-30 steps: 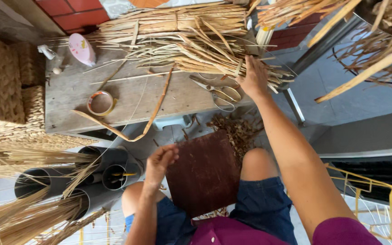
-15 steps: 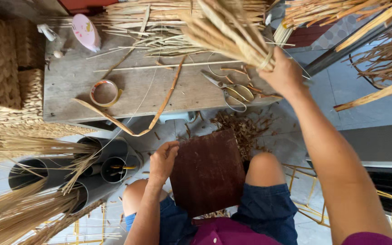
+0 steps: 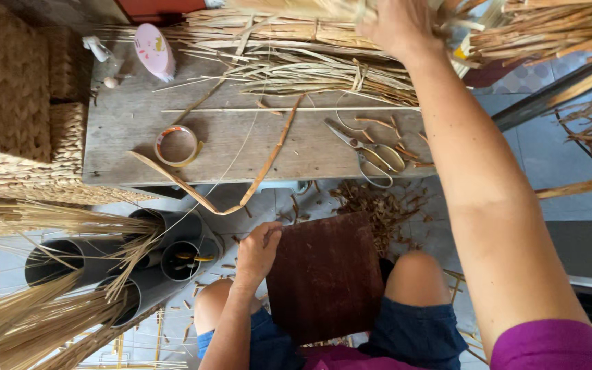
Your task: The person sits on the floor and wraps yellow tape around the joints of a bamboo frame, pressing the tape in place and cutting it with scissors. They then pick up thin bamboo sticks and trim and split them with a small knife.
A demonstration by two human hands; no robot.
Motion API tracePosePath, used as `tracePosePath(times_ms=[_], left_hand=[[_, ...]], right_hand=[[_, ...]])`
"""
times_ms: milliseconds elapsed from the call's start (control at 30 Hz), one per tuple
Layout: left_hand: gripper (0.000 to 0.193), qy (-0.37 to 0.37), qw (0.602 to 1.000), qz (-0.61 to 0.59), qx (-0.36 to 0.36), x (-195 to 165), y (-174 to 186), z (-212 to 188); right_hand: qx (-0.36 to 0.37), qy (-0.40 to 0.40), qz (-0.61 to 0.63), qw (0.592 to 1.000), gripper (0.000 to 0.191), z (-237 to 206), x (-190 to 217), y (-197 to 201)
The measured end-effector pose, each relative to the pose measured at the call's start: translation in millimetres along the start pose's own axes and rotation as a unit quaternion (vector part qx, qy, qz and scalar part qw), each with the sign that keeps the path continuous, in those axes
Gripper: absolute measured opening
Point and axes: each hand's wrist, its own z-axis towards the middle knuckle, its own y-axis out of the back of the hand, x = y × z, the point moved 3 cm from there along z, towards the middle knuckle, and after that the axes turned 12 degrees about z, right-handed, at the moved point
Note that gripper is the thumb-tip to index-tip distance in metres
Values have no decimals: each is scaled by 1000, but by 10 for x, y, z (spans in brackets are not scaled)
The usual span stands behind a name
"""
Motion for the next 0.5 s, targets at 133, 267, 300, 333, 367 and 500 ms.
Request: tracePosePath(times_ms=[133,267,300,333,367,500], left_hand=[[25,-7,1000,-22,9,-7,12,47],[25,-4,999,-36,23,-22,19,66],[25,-5,999,-36,25,-25,28,65],[25,-6,999,-35,27,-29,36,66],[24,-6,999,-34,33,-32,41,61],[25,-14,999,-28,19,-83,71,84]], right_hand=[[89,-99,13,991,89,-211,-228,-594],[51,-118,-17,992,82,-410,-362,-926],[87,-132,-10,987,79,-405,-393,-971],[123,-144,-3,982,76,-385,-424,-986],[161,-160,3,974,73,-386,-452,-992],[175,-96,48,979,70,-316,-347,-787]])
